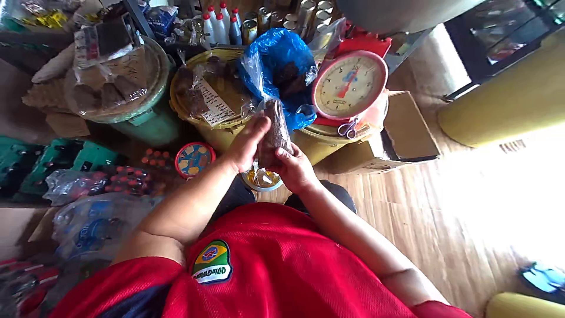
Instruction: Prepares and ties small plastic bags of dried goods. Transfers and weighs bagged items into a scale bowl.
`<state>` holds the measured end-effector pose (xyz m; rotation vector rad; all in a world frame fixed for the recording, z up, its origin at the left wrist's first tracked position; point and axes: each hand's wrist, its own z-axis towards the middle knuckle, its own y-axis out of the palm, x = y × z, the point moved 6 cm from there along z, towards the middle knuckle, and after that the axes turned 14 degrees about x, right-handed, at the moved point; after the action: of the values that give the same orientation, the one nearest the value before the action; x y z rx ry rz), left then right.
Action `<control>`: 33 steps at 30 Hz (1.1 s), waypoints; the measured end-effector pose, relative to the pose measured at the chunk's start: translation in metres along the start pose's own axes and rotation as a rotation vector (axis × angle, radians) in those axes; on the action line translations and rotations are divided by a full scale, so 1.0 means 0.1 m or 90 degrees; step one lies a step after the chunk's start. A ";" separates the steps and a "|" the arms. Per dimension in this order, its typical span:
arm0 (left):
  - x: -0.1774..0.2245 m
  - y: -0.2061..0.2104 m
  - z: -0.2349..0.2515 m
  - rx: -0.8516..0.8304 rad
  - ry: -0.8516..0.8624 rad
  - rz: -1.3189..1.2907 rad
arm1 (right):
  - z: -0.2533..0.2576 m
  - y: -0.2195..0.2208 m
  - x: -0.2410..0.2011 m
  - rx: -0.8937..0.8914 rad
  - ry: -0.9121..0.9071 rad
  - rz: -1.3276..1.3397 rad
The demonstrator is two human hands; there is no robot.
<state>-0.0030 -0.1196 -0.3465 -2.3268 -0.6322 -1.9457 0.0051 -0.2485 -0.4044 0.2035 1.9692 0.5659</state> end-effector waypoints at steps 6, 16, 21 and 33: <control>-0.02 0.05 -0.22 0.031 0.089 0.002 | -0.30 -0.05 -0.01 0.002 -0.046 -0.045; 0.23 -0.48 -0.56 0.056 0.191 0.129 | -0.47 0.12 0.34 -0.176 -0.001 -0.143; 0.04 -1.02 -0.74 0.193 0.187 0.239 | -0.08 -0.22 -0.05 -0.136 -0.157 -0.407; -0.52 -1.38 -0.90 0.223 0.048 0.560 | 1.52 -1.96 -1.12 0.497 -0.107 -0.929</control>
<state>-0.1395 -0.0336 -0.4082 -1.8250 0.0788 -1.3594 0.2109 -0.4179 -0.4612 -0.6628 1.5513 -1.1118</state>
